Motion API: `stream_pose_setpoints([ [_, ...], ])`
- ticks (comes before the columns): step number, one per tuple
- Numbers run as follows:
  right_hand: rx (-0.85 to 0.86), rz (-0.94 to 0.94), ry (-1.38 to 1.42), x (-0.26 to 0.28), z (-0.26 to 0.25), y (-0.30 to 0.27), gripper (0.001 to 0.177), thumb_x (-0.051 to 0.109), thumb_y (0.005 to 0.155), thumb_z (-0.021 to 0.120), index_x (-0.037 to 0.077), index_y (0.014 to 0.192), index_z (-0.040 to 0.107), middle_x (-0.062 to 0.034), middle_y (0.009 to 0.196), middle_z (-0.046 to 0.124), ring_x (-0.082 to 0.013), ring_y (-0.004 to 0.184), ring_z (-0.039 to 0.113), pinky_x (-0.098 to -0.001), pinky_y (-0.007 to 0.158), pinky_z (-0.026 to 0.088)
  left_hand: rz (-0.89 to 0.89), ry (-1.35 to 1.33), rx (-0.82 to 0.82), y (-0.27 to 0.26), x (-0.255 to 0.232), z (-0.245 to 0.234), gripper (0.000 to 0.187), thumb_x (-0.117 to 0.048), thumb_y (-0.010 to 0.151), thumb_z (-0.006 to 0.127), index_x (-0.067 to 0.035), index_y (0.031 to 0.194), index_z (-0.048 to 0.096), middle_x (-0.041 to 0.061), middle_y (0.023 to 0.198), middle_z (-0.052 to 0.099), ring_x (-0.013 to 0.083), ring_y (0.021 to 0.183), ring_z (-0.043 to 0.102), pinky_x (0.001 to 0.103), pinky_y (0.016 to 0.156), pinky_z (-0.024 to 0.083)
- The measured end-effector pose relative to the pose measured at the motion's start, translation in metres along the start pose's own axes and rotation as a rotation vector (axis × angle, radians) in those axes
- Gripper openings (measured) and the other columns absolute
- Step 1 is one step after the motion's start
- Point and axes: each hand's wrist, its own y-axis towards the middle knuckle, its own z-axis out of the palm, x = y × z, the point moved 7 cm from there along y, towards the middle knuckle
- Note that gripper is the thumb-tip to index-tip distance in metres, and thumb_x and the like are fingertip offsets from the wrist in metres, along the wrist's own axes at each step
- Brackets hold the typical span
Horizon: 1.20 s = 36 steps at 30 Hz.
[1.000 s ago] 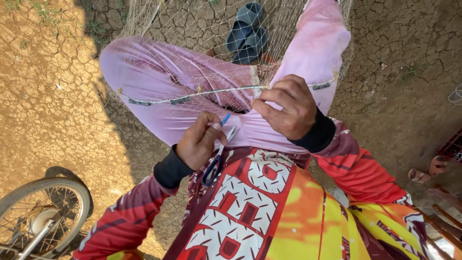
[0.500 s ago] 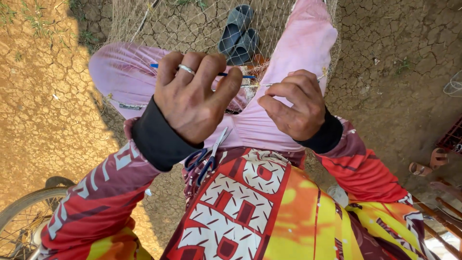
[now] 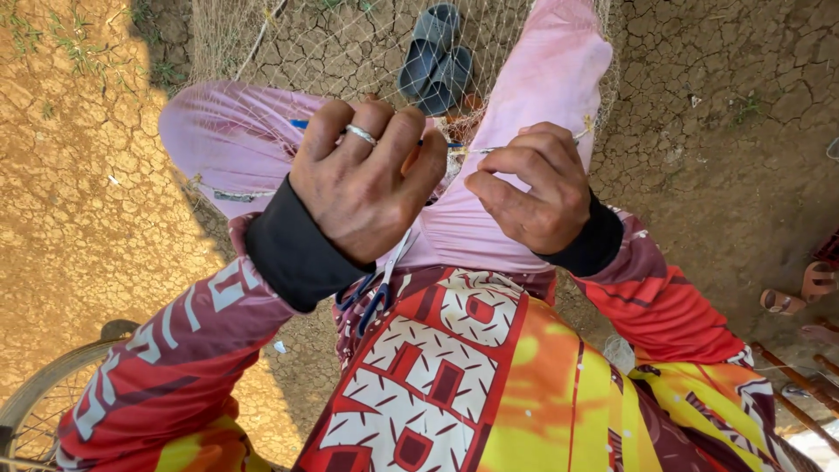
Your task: Repairing a fishing net using scissors and a netting needle while sitting on the ground.
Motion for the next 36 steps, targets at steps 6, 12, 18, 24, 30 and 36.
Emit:
stream_pose_setpoints([
  [6,-0.017,-0.067,0.098,-0.006,0.007,-0.013,0.014,-0.001,0.085,0.084,0.003,0.097,0.077,-0.0118,0.119,0.063,-0.0293,0.106,0.057,-0.0472,0.097,0.050,0.219,-0.175,0.013,0.001,0.007,0.001,0.020,-0.032,0.090,0.074,-0.016,0.102,0.068,0.005,0.109,0.061,0.0233,0.101,0.060,0.040,0.093,0.038],
  [12,-0.212,-0.233,0.152,-0.012,0.039,-0.072,0.032,0.000,0.079,0.089,0.008,0.105,0.071,-0.0029,0.120,0.061,-0.0315,0.109,0.059,-0.0570,0.098,0.052,0.195,-0.645,-0.028,0.004,-0.002,0.016,0.028,-0.018,0.087,0.071,-0.012,0.114,0.076,0.010,0.103,0.051,0.0265,0.091,0.050,0.039,0.085,0.040],
  [18,-0.107,-0.035,0.331,-0.001,0.045,-0.037,0.014,0.018,0.084,0.071,0.005,0.088,0.066,-0.0116,0.098,0.067,-0.0292,0.093,0.063,-0.0511,0.093,0.050,0.375,-0.810,-0.283,-0.006,-0.052,-0.007,0.018,-0.008,0.092,0.073,-0.004,0.109,0.074,0.020,0.107,0.073,0.0343,0.107,0.070,0.047,0.112,0.043],
  [24,-0.159,0.288,0.379,-0.010,0.044,-0.029,0.028,-0.004,0.088,0.077,-0.002,0.113,0.063,-0.0143,0.104,0.073,-0.0306,0.095,0.067,-0.0407,0.089,0.057,0.181,-1.236,-0.228,-0.045,-0.089,-0.001,0.018,-0.004,0.097,0.068,0.001,0.114,0.071,0.007,0.085,0.051,0.0223,0.068,0.051,0.036,0.064,0.045],
  [30,-0.262,0.460,0.384,-0.019,0.044,-0.017,0.005,0.004,0.099,0.066,-0.001,0.101,0.066,-0.0118,0.092,0.067,-0.0209,0.077,0.060,-0.0333,0.073,0.052,-0.079,-1.230,-0.262,-0.046,-0.071,-0.013,0.014,0.003,0.091,0.066,0.002,0.104,0.071,0.013,0.091,0.060,0.0236,0.069,0.054,0.037,0.068,0.049],
  [36,-0.165,0.768,0.746,-0.040,0.040,-0.019,0.016,0.009,0.105,0.054,-0.004,0.098,0.060,-0.0122,0.086,0.068,-0.0172,0.074,0.063,-0.0277,0.076,0.054,-0.258,-0.221,-0.005,-0.049,0.003,0.018,0.030,-0.012,0.091,0.075,-0.013,0.120,0.079,0.011,0.116,0.062,0.0225,0.090,0.061,0.044,0.097,0.039],
])
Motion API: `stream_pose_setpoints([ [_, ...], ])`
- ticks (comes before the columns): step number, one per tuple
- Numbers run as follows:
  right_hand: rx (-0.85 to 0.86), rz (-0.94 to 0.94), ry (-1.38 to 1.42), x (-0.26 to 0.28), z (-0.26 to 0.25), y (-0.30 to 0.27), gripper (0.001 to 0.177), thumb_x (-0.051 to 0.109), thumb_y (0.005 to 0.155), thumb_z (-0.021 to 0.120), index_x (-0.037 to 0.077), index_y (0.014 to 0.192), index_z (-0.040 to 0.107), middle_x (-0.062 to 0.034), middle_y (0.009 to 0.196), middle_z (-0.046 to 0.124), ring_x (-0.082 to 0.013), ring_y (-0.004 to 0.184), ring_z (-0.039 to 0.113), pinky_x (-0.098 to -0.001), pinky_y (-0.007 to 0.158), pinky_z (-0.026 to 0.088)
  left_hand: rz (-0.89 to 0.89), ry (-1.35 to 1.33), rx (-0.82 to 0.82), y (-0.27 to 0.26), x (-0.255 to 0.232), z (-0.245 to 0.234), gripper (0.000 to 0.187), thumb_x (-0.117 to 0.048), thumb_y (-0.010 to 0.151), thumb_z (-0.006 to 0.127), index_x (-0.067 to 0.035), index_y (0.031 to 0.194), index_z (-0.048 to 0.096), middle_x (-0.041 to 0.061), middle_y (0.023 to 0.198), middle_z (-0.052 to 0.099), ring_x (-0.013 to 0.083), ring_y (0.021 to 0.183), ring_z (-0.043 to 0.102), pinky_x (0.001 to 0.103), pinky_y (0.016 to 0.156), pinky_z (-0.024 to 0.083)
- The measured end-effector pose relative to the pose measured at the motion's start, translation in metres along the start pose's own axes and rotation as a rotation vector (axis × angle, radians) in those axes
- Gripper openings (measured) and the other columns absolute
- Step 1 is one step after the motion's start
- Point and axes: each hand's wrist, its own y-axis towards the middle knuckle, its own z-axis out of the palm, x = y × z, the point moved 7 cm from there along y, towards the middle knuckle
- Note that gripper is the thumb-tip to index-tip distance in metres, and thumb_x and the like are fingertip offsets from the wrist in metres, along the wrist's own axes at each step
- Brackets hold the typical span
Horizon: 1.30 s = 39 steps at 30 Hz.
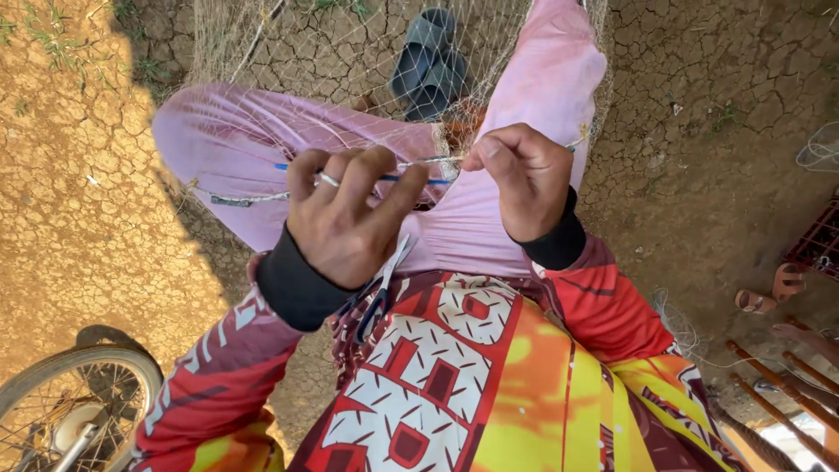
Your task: Repairing a fishing net using scissors and a netting needle while sitting on the ground.
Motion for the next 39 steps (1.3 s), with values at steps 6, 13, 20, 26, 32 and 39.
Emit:
stream_pose_setpoints([
  [6,-0.084,-0.084,-0.034,0.007,0.003,0.000,0.030,0.016,0.103,0.061,-0.002,0.081,0.071,-0.0096,0.068,0.068,-0.0122,0.069,0.060,-0.0292,0.067,0.051,-0.032,-0.204,-0.250,0.007,0.009,0.022,0.017,-0.012,0.096,0.064,-0.012,0.111,0.071,0.006,0.094,0.054,0.0262,0.082,0.059,0.040,0.078,0.043],
  [13,-0.162,-0.001,0.247,-0.014,0.011,-0.002,0.030,0.019,0.101,0.057,-0.003,0.083,0.066,-0.0102,0.062,0.064,-0.0015,0.063,0.039,-0.0179,0.057,0.032,-0.194,-0.763,-0.358,0.000,0.002,0.050,0.025,-0.015,0.102,0.060,-0.007,0.125,0.064,0.012,0.096,0.059,0.0367,0.086,0.064,0.045,0.080,0.051],
  [20,-0.085,-0.186,0.053,0.003,0.013,-0.001,0.023,0.011,0.103,0.060,-0.005,0.092,0.073,-0.0118,0.069,0.063,-0.0144,0.063,0.055,-0.0276,0.058,0.046,-0.203,-0.832,-0.787,-0.033,-0.022,0.028,0.015,-0.024,0.101,0.064,-0.011,0.101,0.070,0.013,0.102,0.047,0.0342,0.101,0.058,0.049,0.103,0.047],
  [26,-0.037,-0.635,-0.314,0.023,0.017,-0.010,0.011,0.005,0.100,0.068,-0.001,0.097,0.077,-0.0148,0.093,0.075,-0.0336,0.080,0.071,-0.0426,0.076,0.059,-0.650,-1.132,-0.343,-0.064,-0.002,0.044,0.018,-0.011,0.109,0.046,-0.001,0.120,0.057,0.011,0.090,0.055,0.0148,0.063,0.055,0.028,0.061,0.052],
  [32,0.005,-0.680,-0.341,0.012,0.020,-0.031,0.016,0.001,0.102,0.059,-0.001,0.100,0.075,-0.0181,0.101,0.074,-0.0358,0.087,0.070,-0.0468,0.080,0.059,-0.649,-1.016,0.016,-0.090,-0.009,0.076,0.026,-0.009,0.105,0.054,0.000,0.126,0.067,0.017,0.086,0.071,0.0307,0.078,0.067,0.043,0.073,0.056],
  [39,0.026,-0.652,-0.300,0.021,0.021,-0.035,0.020,-0.002,0.101,0.055,0.000,0.095,0.073,-0.0196,0.107,0.074,-0.0371,0.089,0.069,-0.0472,0.080,0.058,-0.459,-0.856,0.131,-0.086,-0.032,0.075,0.025,-0.013,0.103,0.057,-0.003,0.123,0.069,0.014,0.080,0.064,0.0371,0.068,0.068,0.041,0.059,0.056],
])
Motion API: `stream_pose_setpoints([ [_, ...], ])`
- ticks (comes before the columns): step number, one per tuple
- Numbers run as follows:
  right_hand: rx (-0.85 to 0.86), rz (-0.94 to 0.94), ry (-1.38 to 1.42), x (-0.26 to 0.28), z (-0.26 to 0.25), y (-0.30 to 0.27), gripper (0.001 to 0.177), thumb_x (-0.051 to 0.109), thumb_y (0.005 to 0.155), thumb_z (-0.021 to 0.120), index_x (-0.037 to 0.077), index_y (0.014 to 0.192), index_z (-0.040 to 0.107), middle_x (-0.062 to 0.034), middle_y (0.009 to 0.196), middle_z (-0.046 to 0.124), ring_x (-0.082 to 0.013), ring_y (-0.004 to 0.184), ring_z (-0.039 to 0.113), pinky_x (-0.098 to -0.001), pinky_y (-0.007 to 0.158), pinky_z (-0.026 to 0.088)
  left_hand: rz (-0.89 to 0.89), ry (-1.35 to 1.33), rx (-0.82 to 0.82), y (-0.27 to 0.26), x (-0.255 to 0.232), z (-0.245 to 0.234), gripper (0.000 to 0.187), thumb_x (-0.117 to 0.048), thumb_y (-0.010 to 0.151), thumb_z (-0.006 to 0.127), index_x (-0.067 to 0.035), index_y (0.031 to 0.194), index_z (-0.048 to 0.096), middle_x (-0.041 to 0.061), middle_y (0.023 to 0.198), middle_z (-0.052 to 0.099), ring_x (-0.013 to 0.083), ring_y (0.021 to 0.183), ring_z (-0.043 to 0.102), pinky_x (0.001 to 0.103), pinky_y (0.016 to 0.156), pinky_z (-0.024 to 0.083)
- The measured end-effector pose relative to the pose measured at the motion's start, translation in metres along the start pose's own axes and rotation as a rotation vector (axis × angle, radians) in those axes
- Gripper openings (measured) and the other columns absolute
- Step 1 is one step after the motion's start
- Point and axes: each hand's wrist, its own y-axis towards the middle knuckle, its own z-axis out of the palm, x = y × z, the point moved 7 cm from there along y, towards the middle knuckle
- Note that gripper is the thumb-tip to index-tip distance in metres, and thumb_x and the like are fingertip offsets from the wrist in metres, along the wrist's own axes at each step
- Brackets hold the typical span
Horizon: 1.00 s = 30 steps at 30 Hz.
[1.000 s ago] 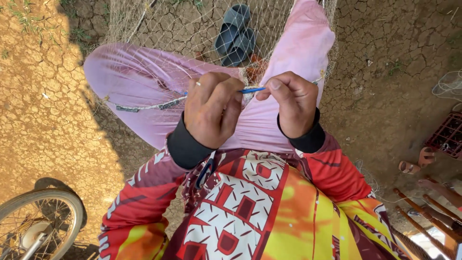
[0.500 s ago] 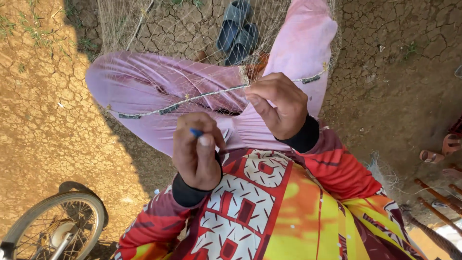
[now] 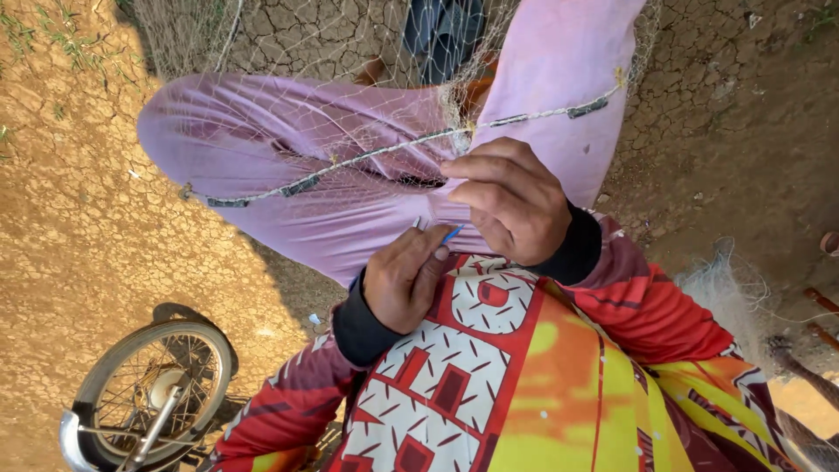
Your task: Repairing a fishing net using scissors and a netting needle while sitting on the ground.
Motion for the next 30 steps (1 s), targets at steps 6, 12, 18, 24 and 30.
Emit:
stream_pose_setpoints([
  [6,0.031,0.106,0.038,-0.004,-0.002,0.001,0.019,0.000,0.100,0.055,0.002,0.096,0.073,-0.0205,0.112,0.074,-0.0379,0.092,0.070,-0.0473,0.082,0.059,0.001,0.053,0.036,-0.006,0.005,0.001,0.025,-0.018,0.102,0.060,-0.007,0.121,0.071,0.010,0.082,0.066,0.0350,0.070,0.070,0.040,0.059,0.058],
  [12,-0.021,0.430,0.320,-0.006,0.001,-0.007,0.017,0.001,0.098,0.053,0.002,0.096,0.070,-0.0206,0.111,0.073,-0.0358,0.096,0.073,-0.0451,0.081,0.060,0.068,0.062,0.053,0.002,-0.004,-0.011,0.024,-0.011,0.102,0.059,0.000,0.121,0.070,0.014,0.077,0.062,0.0384,0.064,0.067,0.041,0.055,0.056],
  [18,-0.034,0.377,0.237,-0.001,-0.001,-0.009,0.018,-0.004,0.094,0.055,0.001,0.094,0.073,-0.0204,0.112,0.075,-0.0365,0.095,0.074,-0.0439,0.082,0.060,0.068,0.025,0.043,-0.001,-0.014,-0.020,0.027,-0.013,0.104,0.054,-0.001,0.122,0.070,0.010,0.076,0.061,0.0323,0.061,0.066,0.036,0.056,0.056],
  [24,-0.040,0.362,0.254,-0.001,-0.004,-0.010,0.018,-0.001,0.095,0.055,0.002,0.094,0.073,-0.0191,0.111,0.076,-0.0349,0.094,0.073,-0.0430,0.081,0.060,0.104,0.046,0.077,-0.003,-0.015,-0.013,0.027,-0.013,0.103,0.056,-0.001,0.121,0.071,0.011,0.075,0.060,0.0371,0.062,0.065,0.041,0.055,0.056],
  [30,-0.072,0.134,0.185,0.002,-0.002,-0.010,0.020,-0.008,0.092,0.057,-0.001,0.100,0.074,-0.0210,0.109,0.075,-0.0369,0.087,0.072,-0.0465,0.077,0.061,0.150,0.069,0.114,0.001,-0.023,-0.011,0.024,-0.010,0.102,0.056,0.002,0.117,0.071,0.018,0.078,0.062,0.0416,0.065,0.066,0.045,0.056,0.056],
])
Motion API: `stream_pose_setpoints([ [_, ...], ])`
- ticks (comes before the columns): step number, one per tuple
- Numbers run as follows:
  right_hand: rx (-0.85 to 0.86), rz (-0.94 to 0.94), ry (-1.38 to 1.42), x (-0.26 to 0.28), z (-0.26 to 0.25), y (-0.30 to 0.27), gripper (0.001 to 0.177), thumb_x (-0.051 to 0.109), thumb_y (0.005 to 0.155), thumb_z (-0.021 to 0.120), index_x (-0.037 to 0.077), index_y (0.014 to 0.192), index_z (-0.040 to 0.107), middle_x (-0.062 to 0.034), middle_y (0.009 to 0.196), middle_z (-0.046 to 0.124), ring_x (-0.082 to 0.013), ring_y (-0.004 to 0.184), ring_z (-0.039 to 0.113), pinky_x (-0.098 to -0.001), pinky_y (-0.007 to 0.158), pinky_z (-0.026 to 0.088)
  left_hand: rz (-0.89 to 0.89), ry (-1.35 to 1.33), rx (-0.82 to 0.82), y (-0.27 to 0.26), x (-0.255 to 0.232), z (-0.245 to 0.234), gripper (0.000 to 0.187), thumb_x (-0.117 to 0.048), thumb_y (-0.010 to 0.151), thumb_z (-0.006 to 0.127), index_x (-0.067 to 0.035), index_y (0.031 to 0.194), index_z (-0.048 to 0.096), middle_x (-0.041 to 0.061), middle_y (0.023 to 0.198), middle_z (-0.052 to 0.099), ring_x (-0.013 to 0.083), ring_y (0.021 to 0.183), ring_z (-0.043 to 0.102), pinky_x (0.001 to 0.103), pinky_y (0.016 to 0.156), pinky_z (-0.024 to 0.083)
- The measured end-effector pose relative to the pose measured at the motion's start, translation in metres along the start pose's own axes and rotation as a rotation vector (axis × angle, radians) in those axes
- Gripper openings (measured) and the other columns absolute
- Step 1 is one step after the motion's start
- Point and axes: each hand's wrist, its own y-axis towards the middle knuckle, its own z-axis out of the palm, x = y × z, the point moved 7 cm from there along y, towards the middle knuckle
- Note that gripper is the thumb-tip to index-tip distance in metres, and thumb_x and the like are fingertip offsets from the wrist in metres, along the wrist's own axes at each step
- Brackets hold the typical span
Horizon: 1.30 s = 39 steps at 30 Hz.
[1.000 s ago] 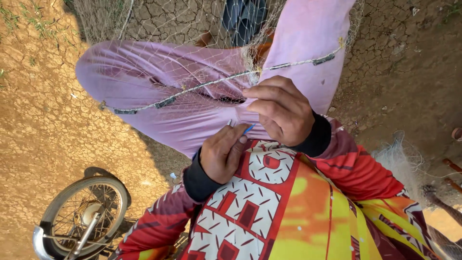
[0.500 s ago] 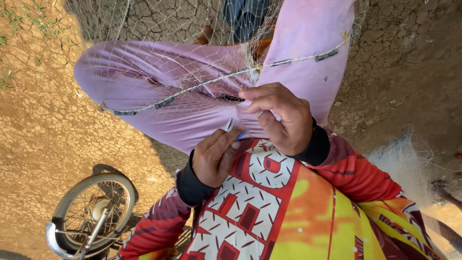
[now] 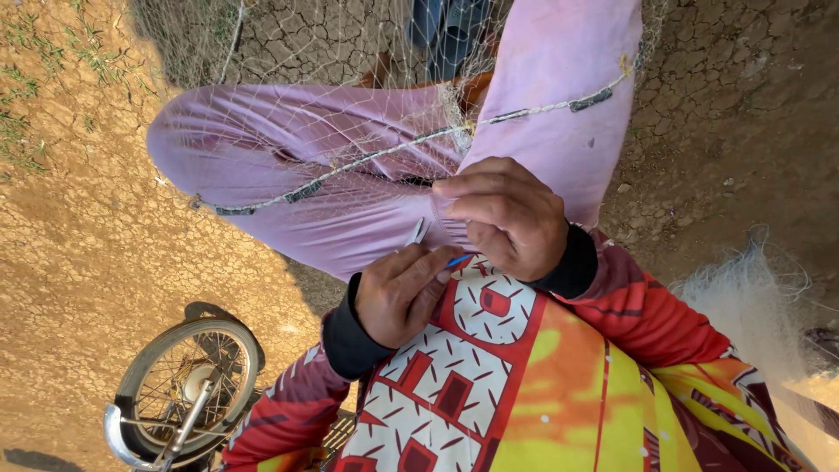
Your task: Repairing a fishing net using scissors and a netting needle while sitting on the ground.
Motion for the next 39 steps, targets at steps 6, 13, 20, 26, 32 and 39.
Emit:
stream_pose_setpoints([
  [6,-0.102,-0.340,-0.130,-0.007,0.006,0.002,0.029,-0.005,0.086,0.080,-0.001,0.110,0.065,-0.0219,0.105,0.077,-0.0335,0.082,0.069,-0.0469,0.073,0.060,0.116,-0.003,0.103,0.033,-0.041,-0.023,0.028,-0.019,0.104,0.053,-0.001,0.117,0.072,0.015,0.079,0.061,0.0389,0.061,0.065,0.043,0.054,0.055],
  [13,-0.285,-0.202,0.038,-0.019,0.016,0.014,0.072,-0.008,0.085,0.079,-0.007,0.145,0.039,-0.0252,0.089,0.076,-0.0343,0.074,0.067,-0.0496,0.076,0.056,0.277,0.234,0.052,0.063,-0.073,-0.072,0.025,-0.023,0.102,0.059,-0.004,0.109,0.074,0.014,0.088,0.065,0.0339,0.059,0.066,0.043,0.054,0.055],
  [20,-0.230,0.567,0.612,-0.055,0.017,0.014,0.080,-0.004,0.097,0.065,0.009,0.164,0.025,-0.0094,0.099,0.072,-0.0128,0.079,0.064,-0.0205,0.071,0.050,0.235,0.761,-0.074,0.075,-0.042,-0.097,0.032,-0.016,0.090,0.080,-0.009,0.121,0.078,0.010,0.106,0.055,0.0212,0.073,0.052,0.037,0.068,0.046],
  [26,-0.286,0.683,0.694,-0.051,0.014,0.012,0.081,-0.005,0.093,0.065,0.006,0.163,0.025,-0.0102,0.098,0.072,-0.0127,0.082,0.066,-0.0190,0.078,0.052,0.168,0.585,-0.210,0.087,-0.023,-0.086,0.025,-0.006,0.089,0.075,0.000,0.114,0.072,0.013,0.101,0.057,0.0280,0.075,0.056,0.039,0.072,0.048],
  [32,-0.364,0.672,0.676,-0.059,0.017,0.008,0.082,-0.001,0.091,0.072,0.006,0.161,0.030,-0.0134,0.096,0.073,-0.0139,0.084,0.070,-0.0231,0.083,0.057,0.161,0.236,-0.303,0.090,0.000,-0.071,0.025,-0.005,0.095,0.064,-0.003,0.119,0.062,0.015,0.099,0.058,0.0381,0.086,0.062,0.046,0.076,0.052],
  [39,-0.367,0.398,0.371,-0.054,0.025,0.009,0.080,-0.002,0.093,0.075,0.001,0.159,0.029,-0.0147,0.090,0.070,-0.0181,0.083,0.070,-0.0314,0.084,0.062,0.192,-0.063,-0.452,0.094,0.009,-0.042,0.039,-0.032,0.103,0.063,-0.014,0.138,0.063,0.008,0.100,0.036,0.0324,0.092,0.047,0.039,0.087,0.049],
])
